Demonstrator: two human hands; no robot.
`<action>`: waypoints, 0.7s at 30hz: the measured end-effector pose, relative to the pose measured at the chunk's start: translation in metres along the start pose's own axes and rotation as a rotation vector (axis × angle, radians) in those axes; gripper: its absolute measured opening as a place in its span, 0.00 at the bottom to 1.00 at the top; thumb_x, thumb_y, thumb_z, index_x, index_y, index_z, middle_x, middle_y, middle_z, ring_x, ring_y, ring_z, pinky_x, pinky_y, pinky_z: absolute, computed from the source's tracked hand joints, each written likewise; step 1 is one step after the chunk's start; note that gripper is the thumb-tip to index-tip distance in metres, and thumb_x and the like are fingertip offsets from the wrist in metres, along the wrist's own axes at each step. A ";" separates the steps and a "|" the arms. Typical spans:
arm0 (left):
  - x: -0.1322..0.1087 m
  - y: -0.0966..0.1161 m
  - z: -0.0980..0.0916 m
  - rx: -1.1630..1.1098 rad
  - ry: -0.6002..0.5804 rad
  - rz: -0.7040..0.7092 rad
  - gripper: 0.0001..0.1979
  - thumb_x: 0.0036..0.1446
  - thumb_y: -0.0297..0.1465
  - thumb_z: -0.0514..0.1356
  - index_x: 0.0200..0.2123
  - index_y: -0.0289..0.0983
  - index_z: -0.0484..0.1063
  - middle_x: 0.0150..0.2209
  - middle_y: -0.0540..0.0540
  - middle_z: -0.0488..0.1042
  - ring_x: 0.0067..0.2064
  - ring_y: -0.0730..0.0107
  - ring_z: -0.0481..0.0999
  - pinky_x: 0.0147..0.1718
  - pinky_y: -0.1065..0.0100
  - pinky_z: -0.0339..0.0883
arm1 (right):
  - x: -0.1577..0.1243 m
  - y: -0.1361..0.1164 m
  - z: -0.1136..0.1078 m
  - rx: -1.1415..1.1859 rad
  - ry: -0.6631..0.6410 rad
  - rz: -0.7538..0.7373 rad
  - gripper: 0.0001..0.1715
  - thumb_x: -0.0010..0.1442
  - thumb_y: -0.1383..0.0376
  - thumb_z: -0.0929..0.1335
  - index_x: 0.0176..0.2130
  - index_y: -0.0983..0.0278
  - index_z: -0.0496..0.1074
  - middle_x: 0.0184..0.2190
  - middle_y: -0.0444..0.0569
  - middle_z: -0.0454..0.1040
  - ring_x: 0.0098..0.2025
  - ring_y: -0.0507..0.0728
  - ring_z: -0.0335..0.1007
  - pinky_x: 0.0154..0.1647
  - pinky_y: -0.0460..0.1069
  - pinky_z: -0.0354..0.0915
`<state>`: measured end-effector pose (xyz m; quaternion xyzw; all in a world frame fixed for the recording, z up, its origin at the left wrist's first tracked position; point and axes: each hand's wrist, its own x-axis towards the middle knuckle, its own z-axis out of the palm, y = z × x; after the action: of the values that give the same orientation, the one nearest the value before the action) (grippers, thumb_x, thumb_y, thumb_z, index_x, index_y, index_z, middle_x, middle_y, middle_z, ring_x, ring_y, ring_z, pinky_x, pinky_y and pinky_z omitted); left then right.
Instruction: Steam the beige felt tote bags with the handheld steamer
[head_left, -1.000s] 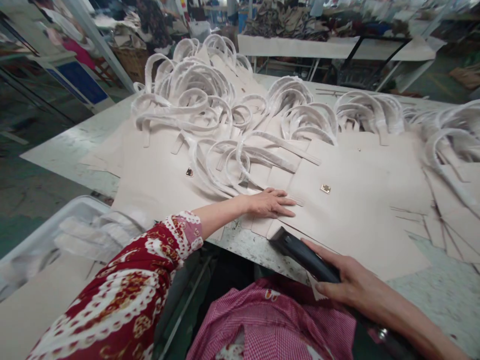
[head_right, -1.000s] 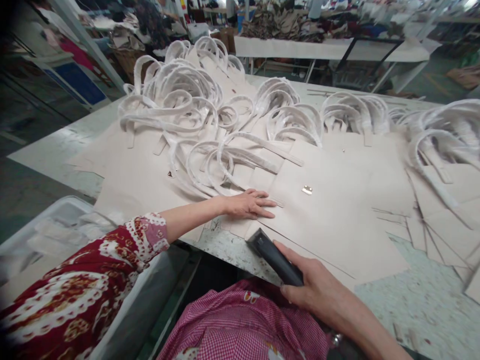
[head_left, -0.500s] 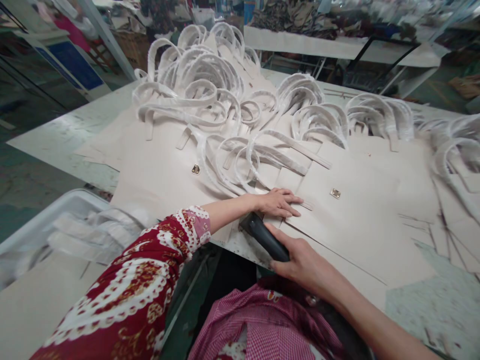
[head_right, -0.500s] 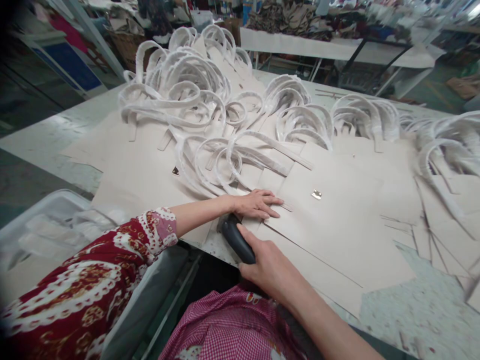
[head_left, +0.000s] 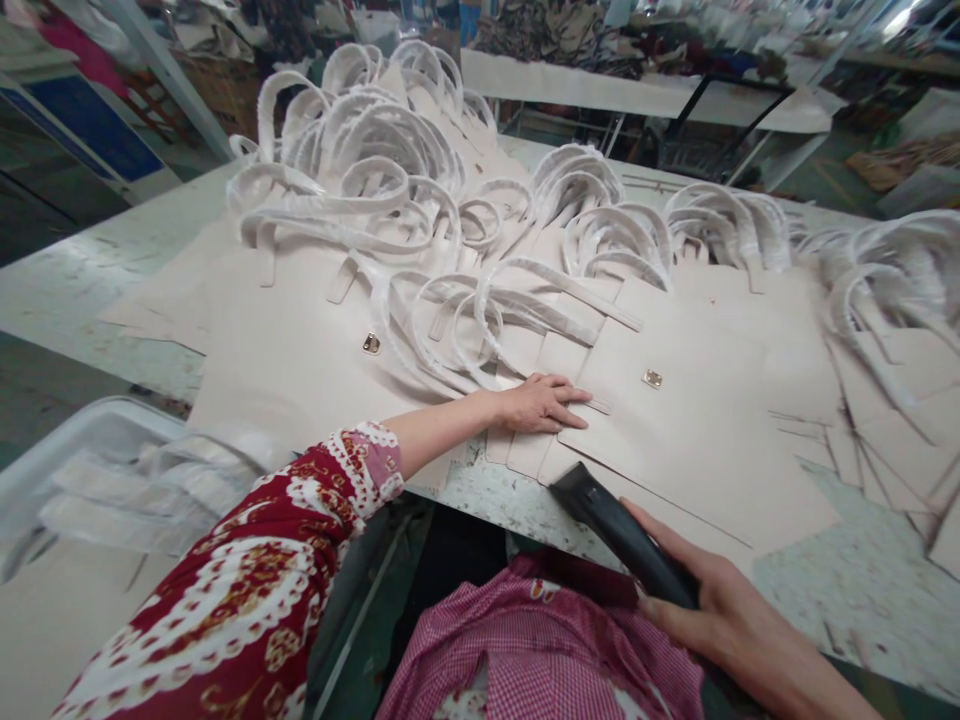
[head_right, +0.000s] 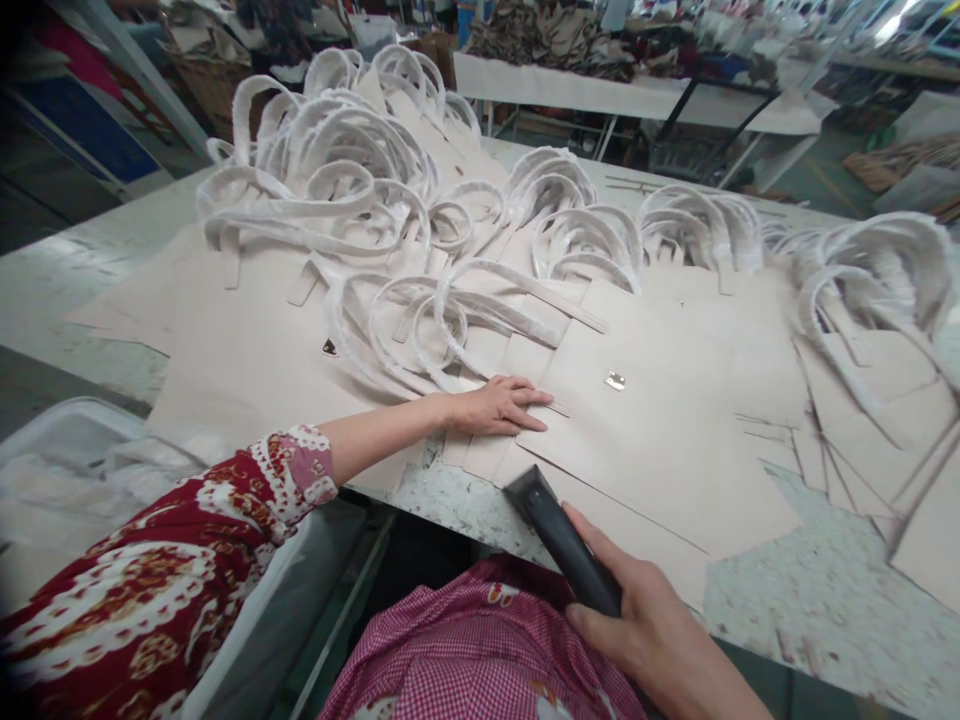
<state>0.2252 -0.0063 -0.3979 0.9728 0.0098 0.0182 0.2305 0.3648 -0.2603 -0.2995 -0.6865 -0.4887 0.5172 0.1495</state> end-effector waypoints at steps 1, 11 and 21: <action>0.000 0.000 0.000 0.003 -0.001 -0.002 0.17 0.57 0.36 0.51 0.51 0.52 0.63 0.60 0.54 0.50 0.57 0.55 0.48 0.51 0.56 0.43 | 0.007 -0.006 0.002 -0.007 -0.001 -0.027 0.42 0.47 0.69 0.65 0.60 0.62 0.51 0.58 0.48 0.57 0.58 0.63 0.51 0.58 0.57 0.47; 0.005 0.000 -0.005 0.084 -0.022 -0.012 0.17 0.57 0.34 0.52 0.50 0.52 0.64 0.60 0.53 0.51 0.57 0.56 0.50 0.52 0.57 0.46 | 0.033 -0.047 0.035 -0.067 0.060 -0.234 0.43 0.44 0.70 0.66 0.58 0.52 0.54 0.36 0.44 0.74 0.28 0.55 0.66 0.30 0.48 0.63; 0.037 0.089 0.020 0.213 -0.096 0.101 0.44 0.42 0.50 0.60 0.59 0.42 0.47 0.62 0.40 0.43 0.61 0.47 0.39 0.54 0.46 0.31 | -0.103 0.079 0.010 0.358 0.374 0.067 0.40 0.48 0.63 0.66 0.59 0.58 0.53 0.42 0.49 0.73 0.34 0.59 0.70 0.32 0.48 0.67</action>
<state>0.2642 -0.0935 -0.3745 0.9908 -0.0485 -0.0178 0.1247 0.3989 -0.3857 -0.3022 -0.7487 -0.3300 0.4641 0.3393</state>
